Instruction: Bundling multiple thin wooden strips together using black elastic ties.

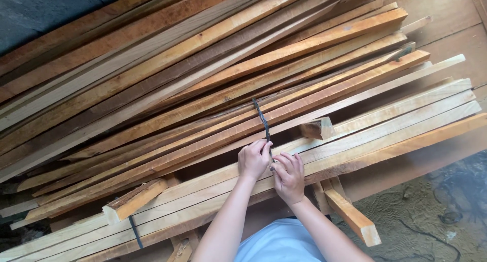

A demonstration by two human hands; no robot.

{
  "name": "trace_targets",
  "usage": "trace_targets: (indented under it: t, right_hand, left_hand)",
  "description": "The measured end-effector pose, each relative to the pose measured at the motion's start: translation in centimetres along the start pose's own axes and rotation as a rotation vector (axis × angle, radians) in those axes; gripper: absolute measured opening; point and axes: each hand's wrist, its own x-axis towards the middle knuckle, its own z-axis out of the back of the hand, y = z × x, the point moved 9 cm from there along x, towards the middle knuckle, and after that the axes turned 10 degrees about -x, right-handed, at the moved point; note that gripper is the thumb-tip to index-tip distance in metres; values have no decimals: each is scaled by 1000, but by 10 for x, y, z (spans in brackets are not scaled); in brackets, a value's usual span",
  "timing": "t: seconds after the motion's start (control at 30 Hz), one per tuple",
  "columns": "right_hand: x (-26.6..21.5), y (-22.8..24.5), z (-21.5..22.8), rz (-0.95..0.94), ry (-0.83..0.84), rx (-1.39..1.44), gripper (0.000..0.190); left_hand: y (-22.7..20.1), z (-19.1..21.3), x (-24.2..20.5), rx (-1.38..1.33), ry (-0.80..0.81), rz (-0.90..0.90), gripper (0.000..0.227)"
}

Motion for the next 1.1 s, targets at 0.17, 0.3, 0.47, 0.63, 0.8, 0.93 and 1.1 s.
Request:
trace_targets:
  t: [0.17, 0.3, 0.47, 0.63, 0.8, 0.93, 1.1]
  right_hand:
    - [-1, -1, -4, -20, 0, 9, 9]
    - [0, 1, -5, -12, 14, -62, 7]
    - [0, 2, -5, -24, 0, -65, 12]
    - [1, 3, 1, -37, -19, -42, 12]
    - [-4, -2, 3, -75, -54, 32, 17]
    - [-4, -5, 6, -78, -91, 87, 16]
    - [-5, -6, 4, -75, -76, 91, 20]
  left_hand:
    - [-10, 8, 4, -59, 35, 36, 21]
    - [-11, 1, 5, 92, 55, 13, 22]
    - [-3, -8, 3, 166, 119, 67, 26]
    - [5, -11, 6, 125, 248, 259, 32]
    - [7, -10, 3, 114, 294, 352, 31]
    - [-3, -4, 3, 87, 170, 200, 29]
    - [-20, -1, 1, 196, -39, -70, 27]
